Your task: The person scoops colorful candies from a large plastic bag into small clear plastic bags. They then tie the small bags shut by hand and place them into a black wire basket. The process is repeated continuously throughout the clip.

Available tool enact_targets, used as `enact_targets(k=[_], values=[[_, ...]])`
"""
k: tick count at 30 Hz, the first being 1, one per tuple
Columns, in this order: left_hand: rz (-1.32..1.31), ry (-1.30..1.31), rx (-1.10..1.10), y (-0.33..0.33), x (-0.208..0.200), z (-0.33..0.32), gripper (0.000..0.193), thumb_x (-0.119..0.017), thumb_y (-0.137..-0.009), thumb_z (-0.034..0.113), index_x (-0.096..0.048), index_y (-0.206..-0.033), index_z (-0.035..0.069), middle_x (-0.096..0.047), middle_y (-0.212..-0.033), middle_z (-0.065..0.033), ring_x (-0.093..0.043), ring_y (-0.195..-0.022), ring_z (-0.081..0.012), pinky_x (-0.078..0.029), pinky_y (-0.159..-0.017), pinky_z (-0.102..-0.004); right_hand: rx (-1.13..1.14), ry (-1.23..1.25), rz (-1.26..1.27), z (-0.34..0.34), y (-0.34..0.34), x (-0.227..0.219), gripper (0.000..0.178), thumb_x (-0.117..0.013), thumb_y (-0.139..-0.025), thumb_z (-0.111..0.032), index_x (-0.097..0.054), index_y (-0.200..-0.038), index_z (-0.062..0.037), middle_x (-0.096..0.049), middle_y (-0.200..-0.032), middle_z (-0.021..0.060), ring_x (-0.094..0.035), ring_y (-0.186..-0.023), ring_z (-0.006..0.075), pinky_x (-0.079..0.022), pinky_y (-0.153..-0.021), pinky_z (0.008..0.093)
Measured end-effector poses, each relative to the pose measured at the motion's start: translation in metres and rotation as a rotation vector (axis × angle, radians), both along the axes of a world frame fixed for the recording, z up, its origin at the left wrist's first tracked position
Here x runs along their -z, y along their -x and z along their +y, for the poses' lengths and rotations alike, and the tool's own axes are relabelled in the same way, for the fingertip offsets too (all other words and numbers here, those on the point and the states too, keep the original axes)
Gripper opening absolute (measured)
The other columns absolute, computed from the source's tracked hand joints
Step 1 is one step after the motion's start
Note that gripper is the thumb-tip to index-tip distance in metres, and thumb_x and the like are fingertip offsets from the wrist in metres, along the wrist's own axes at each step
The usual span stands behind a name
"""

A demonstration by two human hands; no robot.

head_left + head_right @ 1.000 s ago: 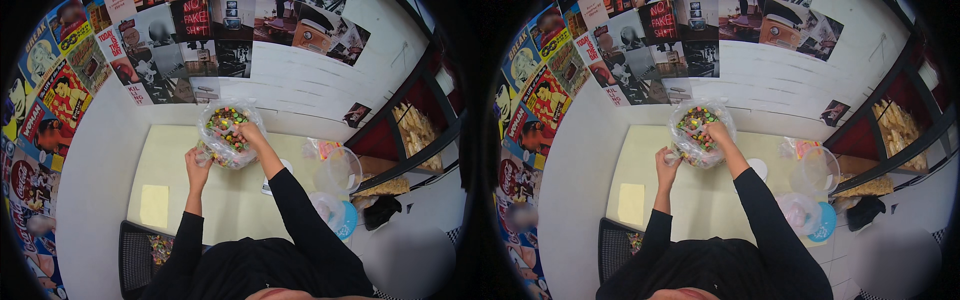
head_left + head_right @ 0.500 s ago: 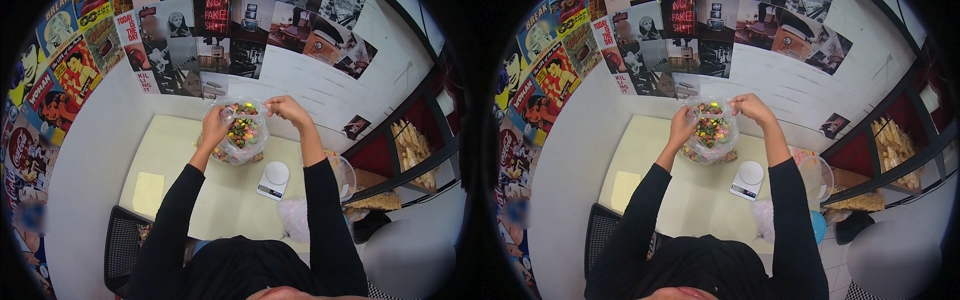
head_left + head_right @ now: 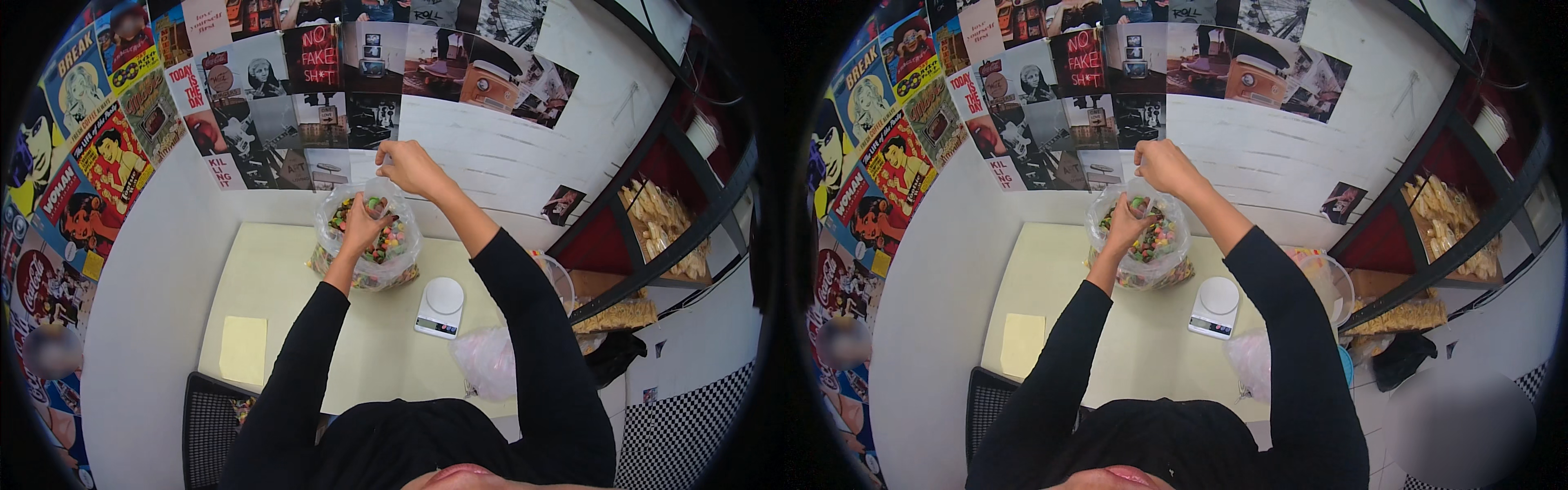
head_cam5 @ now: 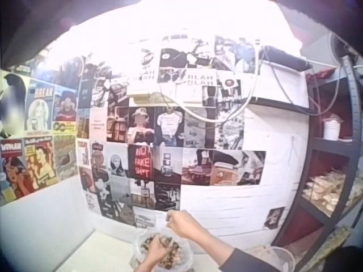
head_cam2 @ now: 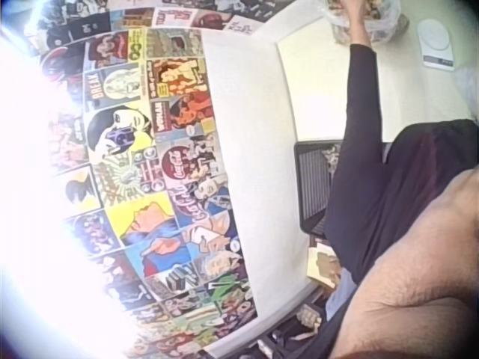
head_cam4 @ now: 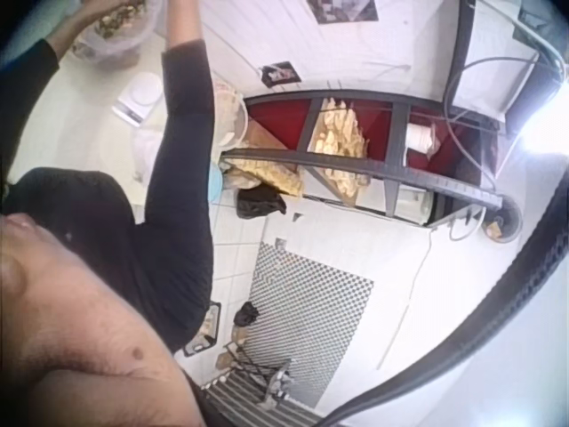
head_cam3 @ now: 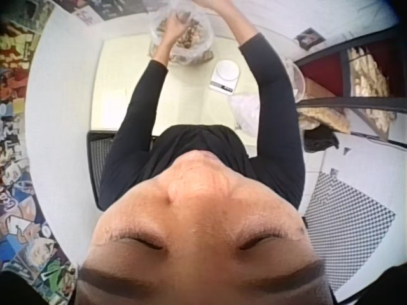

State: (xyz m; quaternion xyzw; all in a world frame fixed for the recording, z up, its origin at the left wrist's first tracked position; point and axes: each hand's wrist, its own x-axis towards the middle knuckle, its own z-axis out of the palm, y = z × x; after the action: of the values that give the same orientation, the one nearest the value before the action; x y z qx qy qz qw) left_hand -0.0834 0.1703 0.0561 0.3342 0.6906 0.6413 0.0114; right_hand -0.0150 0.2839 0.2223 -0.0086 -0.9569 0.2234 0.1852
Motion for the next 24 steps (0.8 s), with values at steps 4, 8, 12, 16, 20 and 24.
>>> enact_targets(k=[4,8,12,16,20,24], values=[[0.010,0.055,-0.074,-0.003,0.005,-0.009,0.053,-0.084,-0.066,0.014,-0.051,-0.106,0.002,-0.064,-0.097,-0.0107,-0.063,-0.091,-0.0244,-0.048,-0.081,-0.0362,-0.143,0.025,0.176,-0.010,-0.017,0.012,0.009,-0.064,-0.081,-0.006,-0.061,-0.087,0.0009,-0.066,-0.086,0.0191,-0.063,-0.085,0.0384,-0.049,-0.075,0.0425],[0.072,0.048,-0.120,0.001,0.006,-0.010,0.052,-0.084,-0.065,0.014,-0.051,-0.104,0.003,-0.064,-0.096,-0.0116,-0.063,-0.091,-0.0254,-0.048,-0.081,-0.0367,-0.171,0.036,0.183,-0.015,-0.023,0.028,0.009,-0.063,-0.082,-0.004,-0.058,-0.088,0.0018,-0.065,-0.085,0.0193,-0.063,-0.081,0.0376,-0.048,-0.073,0.0417],[0.040,0.017,-0.156,0.007,0.021,-0.013,0.056,-0.084,-0.064,0.015,-0.049,-0.107,0.003,-0.064,-0.096,-0.0126,-0.062,-0.090,-0.0268,-0.048,-0.080,-0.0372,-0.110,0.130,0.390,-0.021,-0.027,0.020,0.008,-0.062,-0.083,-0.003,-0.058,-0.088,0.0020,-0.064,-0.083,0.0197,-0.062,-0.078,0.0365,-0.048,-0.071,0.0401],[0.048,0.087,-0.141,-0.004,0.002,-0.015,0.057,-0.083,-0.065,0.015,-0.048,-0.108,0.003,-0.063,-0.095,-0.0123,-0.062,-0.087,-0.0261,-0.048,-0.079,-0.0364,-0.139,0.074,0.231,-0.018,-0.023,0.033,0.008,-0.061,-0.084,-0.004,-0.058,-0.089,0.0019,-0.063,-0.083,0.0196,-0.062,-0.077,0.0358,-0.048,-0.071,0.0385],[0.009,0.023,-0.179,-0.007,-0.001,-0.016,0.056,-0.083,-0.066,0.013,-0.048,-0.108,0.003,-0.061,-0.094,-0.0111,-0.061,-0.081,-0.0230,-0.049,-0.074,-0.0348,-0.202,0.055,0.270,-0.021,-0.017,0.035,0.009,-0.061,-0.084,-0.005,-0.058,-0.089,0.0023,-0.063,-0.082,0.0199,-0.062,-0.077,0.0363,-0.048,-0.070,0.0379],[-0.061,-0.015,-0.124,0.010,0.008,-0.032,0.053,-0.082,-0.068,0.008,-0.049,-0.109,0.004,-0.059,-0.095,-0.0073,-0.059,-0.081,-0.0192,-0.050,-0.073,-0.0313,-0.168,0.077,0.351,-0.026,-0.013,0.035,0.010,-0.062,-0.086,-0.007,-0.059,-0.090,0.0014,-0.065,-0.080,0.0155,-0.063,-0.073,0.0283,-0.048,-0.067,0.0348]])
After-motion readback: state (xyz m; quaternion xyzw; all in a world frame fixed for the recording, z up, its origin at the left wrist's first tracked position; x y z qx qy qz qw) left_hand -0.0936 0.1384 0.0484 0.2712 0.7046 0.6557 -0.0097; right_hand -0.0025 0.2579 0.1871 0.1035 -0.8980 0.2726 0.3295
